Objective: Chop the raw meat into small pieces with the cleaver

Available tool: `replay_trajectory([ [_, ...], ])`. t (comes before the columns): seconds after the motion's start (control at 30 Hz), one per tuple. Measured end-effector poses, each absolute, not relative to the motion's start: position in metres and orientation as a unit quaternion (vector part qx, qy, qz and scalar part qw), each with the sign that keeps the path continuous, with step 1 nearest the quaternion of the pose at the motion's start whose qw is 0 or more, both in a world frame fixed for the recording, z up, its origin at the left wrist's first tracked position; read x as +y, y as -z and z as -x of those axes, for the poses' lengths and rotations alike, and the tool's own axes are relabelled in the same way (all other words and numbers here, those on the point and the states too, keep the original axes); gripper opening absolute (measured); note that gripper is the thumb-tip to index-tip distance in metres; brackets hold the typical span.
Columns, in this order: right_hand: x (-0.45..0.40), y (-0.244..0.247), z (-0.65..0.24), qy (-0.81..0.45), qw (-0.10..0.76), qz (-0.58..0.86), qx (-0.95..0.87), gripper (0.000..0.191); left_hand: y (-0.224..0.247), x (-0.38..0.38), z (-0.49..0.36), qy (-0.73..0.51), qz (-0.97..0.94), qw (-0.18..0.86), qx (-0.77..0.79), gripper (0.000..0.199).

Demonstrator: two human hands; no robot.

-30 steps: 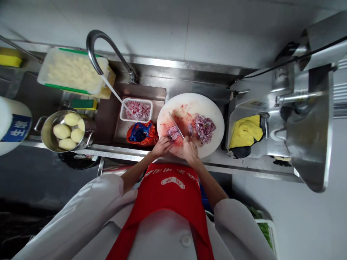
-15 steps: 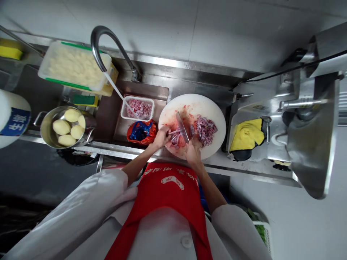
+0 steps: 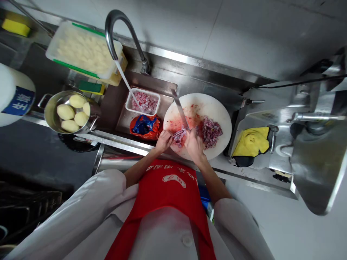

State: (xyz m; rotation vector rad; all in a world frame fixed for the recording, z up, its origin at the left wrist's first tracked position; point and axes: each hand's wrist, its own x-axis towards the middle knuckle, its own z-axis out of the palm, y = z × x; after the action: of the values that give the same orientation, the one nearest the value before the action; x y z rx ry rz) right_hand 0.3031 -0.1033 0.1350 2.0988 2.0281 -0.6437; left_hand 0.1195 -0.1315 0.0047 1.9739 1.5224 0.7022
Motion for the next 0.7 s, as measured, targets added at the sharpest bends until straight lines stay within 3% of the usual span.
replay_trajectory([
  [0.13, -0.113, -0.108, -0.306, 0.265, 0.127, -0.672, 0.680, 0.038, -0.012, -0.123, -0.118, -0.248, -0.714, 0.266, 0.599, 0.016],
  [0.27, -0.148, -0.093, -0.344, 0.271, 0.122, -0.664, 0.686, 0.043, -0.021, -0.111, -0.113, -0.247, -0.644, 0.274, 0.670, 0.019],
  [0.37, -0.169, -0.089, -0.377, 0.314, 0.142, -0.680, 0.647, 0.044, -0.035, -0.102, -0.112, -0.252, -0.578, 0.329, 0.703, 0.021],
  [0.53, -0.172, -0.087, -0.402, 0.313, 0.110, -0.708, 0.624, 0.033, -0.066, -0.088, -0.135, -0.319, -0.531, 0.466, 0.631, 0.016],
  [0.7, -0.168, -0.101, -0.393, 0.295, 0.131, -0.725, 0.609, 0.031, -0.070, -0.081, -0.147, -0.310, -0.544, 0.471, 0.622, 0.019],
])
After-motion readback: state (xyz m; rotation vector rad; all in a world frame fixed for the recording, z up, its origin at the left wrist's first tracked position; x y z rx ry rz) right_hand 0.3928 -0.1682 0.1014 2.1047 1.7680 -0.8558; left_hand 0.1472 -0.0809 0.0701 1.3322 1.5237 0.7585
